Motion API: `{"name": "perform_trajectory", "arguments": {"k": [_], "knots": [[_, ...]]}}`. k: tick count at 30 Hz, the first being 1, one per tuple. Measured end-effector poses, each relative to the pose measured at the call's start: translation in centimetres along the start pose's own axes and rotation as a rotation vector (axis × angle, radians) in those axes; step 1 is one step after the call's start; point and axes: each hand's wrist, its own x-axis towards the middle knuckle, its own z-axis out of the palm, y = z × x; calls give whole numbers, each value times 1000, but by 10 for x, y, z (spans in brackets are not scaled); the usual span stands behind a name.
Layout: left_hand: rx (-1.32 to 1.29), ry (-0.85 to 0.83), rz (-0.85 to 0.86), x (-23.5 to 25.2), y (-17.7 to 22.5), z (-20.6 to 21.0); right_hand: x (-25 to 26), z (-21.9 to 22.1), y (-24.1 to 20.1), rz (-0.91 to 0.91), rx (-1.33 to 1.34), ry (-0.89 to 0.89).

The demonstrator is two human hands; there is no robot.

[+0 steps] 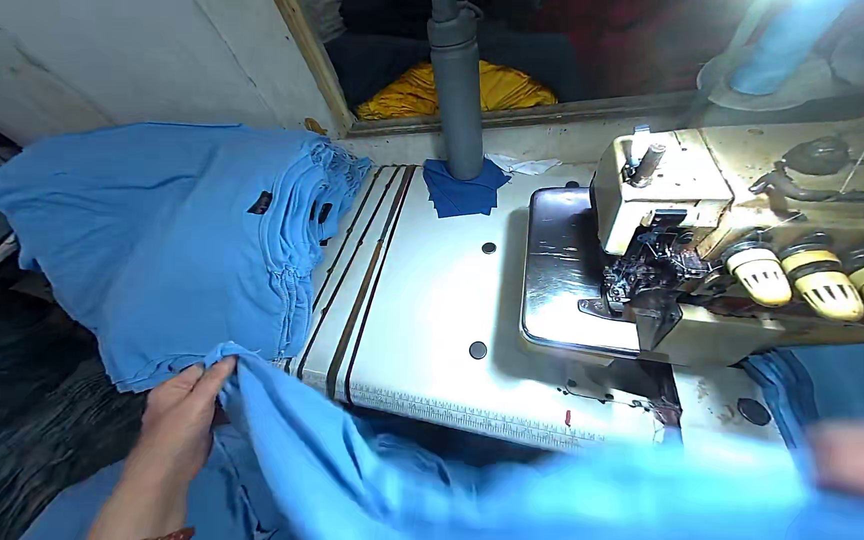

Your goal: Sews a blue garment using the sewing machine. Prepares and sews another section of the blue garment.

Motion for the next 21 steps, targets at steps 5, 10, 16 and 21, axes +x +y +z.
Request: {"name": "perform_trajectory", "arguments": {"k": [5, 10, 16, 21], "knots": [[178, 194, 46, 16, -32, 7, 31, 11, 63, 3, 309, 189], [381, -93, 560, -19, -3, 64, -42, 65, 110, 671, 60, -54], [122, -484, 779, -55, 45, 192, -57, 131, 172, 849, -31, 339], [488, -569, 878, -65, 62, 257, -35, 149, 182, 356, 1, 80]]}}
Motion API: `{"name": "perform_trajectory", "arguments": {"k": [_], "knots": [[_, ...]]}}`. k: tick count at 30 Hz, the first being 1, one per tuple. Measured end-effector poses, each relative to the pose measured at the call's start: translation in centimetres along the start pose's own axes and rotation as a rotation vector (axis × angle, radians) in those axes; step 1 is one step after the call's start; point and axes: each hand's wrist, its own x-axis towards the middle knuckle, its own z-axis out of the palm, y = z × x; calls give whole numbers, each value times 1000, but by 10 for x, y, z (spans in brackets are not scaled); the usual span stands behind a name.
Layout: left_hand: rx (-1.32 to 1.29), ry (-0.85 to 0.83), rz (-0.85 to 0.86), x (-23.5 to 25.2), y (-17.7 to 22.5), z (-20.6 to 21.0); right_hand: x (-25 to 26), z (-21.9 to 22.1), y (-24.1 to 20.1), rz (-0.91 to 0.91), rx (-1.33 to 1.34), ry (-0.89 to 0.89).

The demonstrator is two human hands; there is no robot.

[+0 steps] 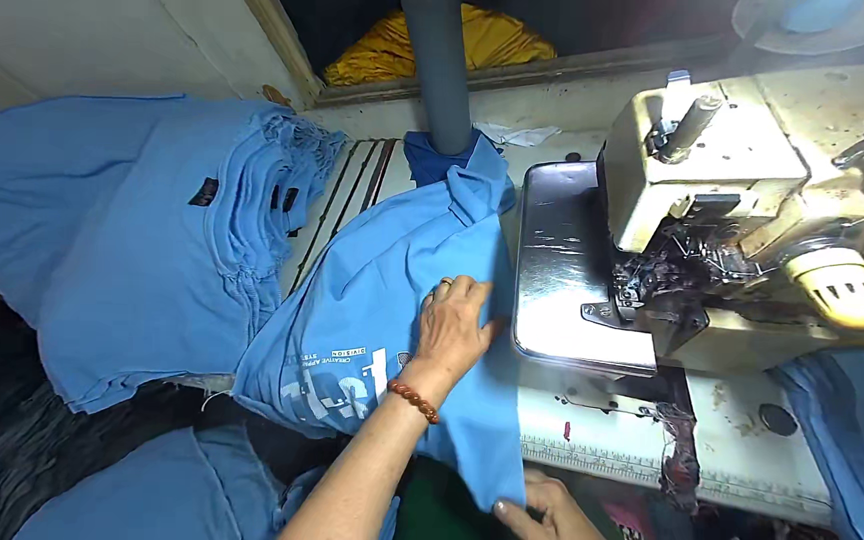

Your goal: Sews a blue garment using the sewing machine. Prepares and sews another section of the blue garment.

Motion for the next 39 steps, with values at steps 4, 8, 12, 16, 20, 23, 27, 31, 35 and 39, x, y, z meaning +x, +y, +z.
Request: {"name": "perform_trajectory", "arguments": {"k": [4, 8, 12, 16, 20, 23, 27, 31, 35, 39], "knots": [[64, 101, 67, 25, 11, -17, 6, -36, -25, -253, 136, -122], [-471, 294, 263, 43, 45, -76, 6, -98, -60, -189, 215, -129], [-355, 18, 516, 39, 45, -55, 20, -103, -64, -98, 151, 68], [-187, 17, 579, 30, 46, -41, 27, -89, -57, -156, 289, 140], [-96, 52, 593, 22, 53, -44, 26, -82, -56, -186, 333, 145], [36, 86, 551, 18, 58, -44, 20, -83, -51, -164, 308, 144], [180, 95, 465, 26, 63, -36, 17, -91, -47, -145, 422, 237], [180, 78, 422, 42, 68, -32, 21, -99, -52, -164, 462, 329], [62, 54, 413, 48, 63, -30, 15, -100, -51, -161, 401, 322], [22, -17, 168, 54, 37, -38, -12, -114, -60, -173, 58, 377]]}}
